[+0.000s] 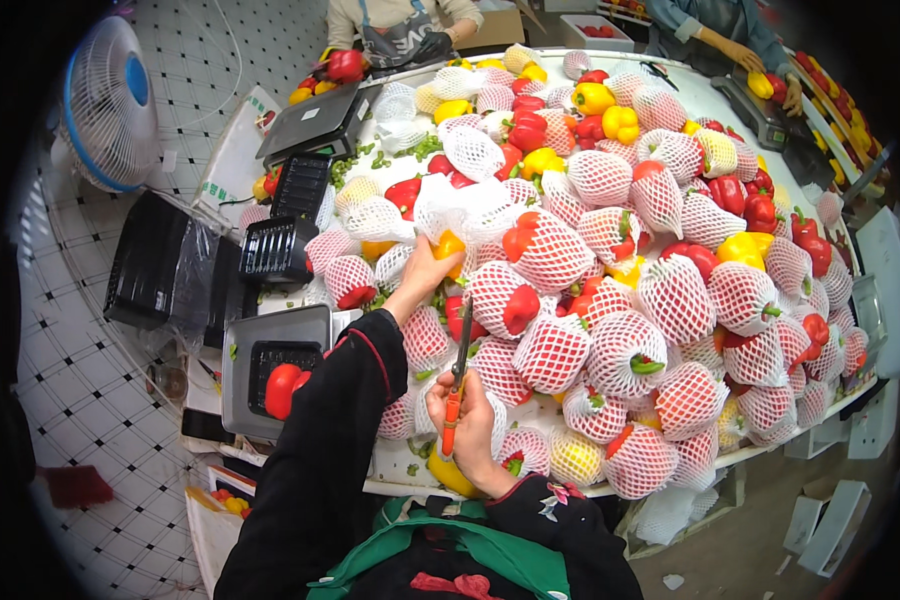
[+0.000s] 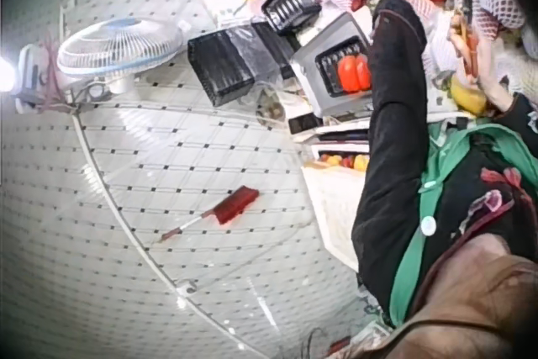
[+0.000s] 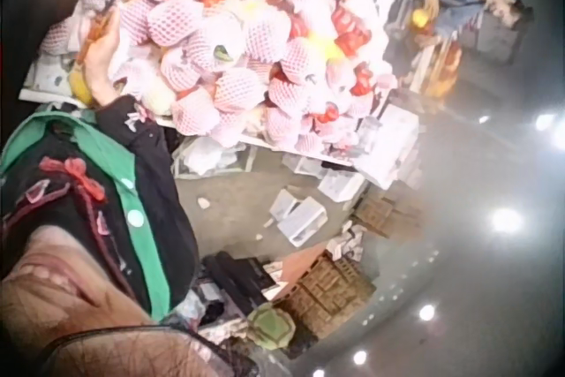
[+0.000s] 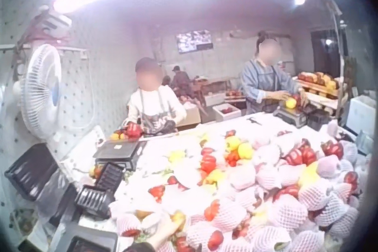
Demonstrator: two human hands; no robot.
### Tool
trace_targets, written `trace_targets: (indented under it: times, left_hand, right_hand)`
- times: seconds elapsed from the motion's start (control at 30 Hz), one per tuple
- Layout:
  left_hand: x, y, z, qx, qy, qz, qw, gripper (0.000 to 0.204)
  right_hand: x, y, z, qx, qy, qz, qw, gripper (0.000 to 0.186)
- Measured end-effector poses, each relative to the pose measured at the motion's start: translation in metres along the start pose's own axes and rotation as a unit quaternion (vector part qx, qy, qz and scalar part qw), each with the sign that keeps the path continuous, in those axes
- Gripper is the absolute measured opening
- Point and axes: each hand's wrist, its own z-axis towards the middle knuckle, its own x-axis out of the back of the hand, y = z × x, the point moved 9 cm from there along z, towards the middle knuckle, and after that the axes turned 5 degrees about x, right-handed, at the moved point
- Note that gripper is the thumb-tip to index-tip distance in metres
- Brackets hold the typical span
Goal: The person removes bell peppers from foam netting, trims the stems with scissors, weighs them on a digital scale, and places them into black plastic trays. The person repeats this process for multiple red and yellow peppers, arranging them in the trays.
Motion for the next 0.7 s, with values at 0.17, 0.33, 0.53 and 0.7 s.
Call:
trace_targets:
  times: [0.17,0.33,0.53,0.7]
  left_hand:
    - [0.013,-0.002,0.001,0.047,0.030,-0.009,0.998,0.092]
    - [0.075,0.047,-0.056,0.135,-0.022,-0.498,0.856,0.075]
    - [0.143,0.090,-0.176,0.049,-0.066,-0.807,0.585,0.053]
    - [0.168,0.063,-0.232,0.021,-0.012,-0.806,0.592,0.056]
  right_hand:
    - [0.010,0.004,0.013,-0.013,-0.031,-0.008,0.999,0.026]
    - [0.011,0.003,0.025,0.013,-0.077,-0.104,0.992,0.032]
    - [-0.001,-0.029,0.033,0.149,-0.073,-0.410,0.897,0.051]
    - [-0.019,-0.029,0.022,0.178,-0.118,-0.374,0.903,0.058]
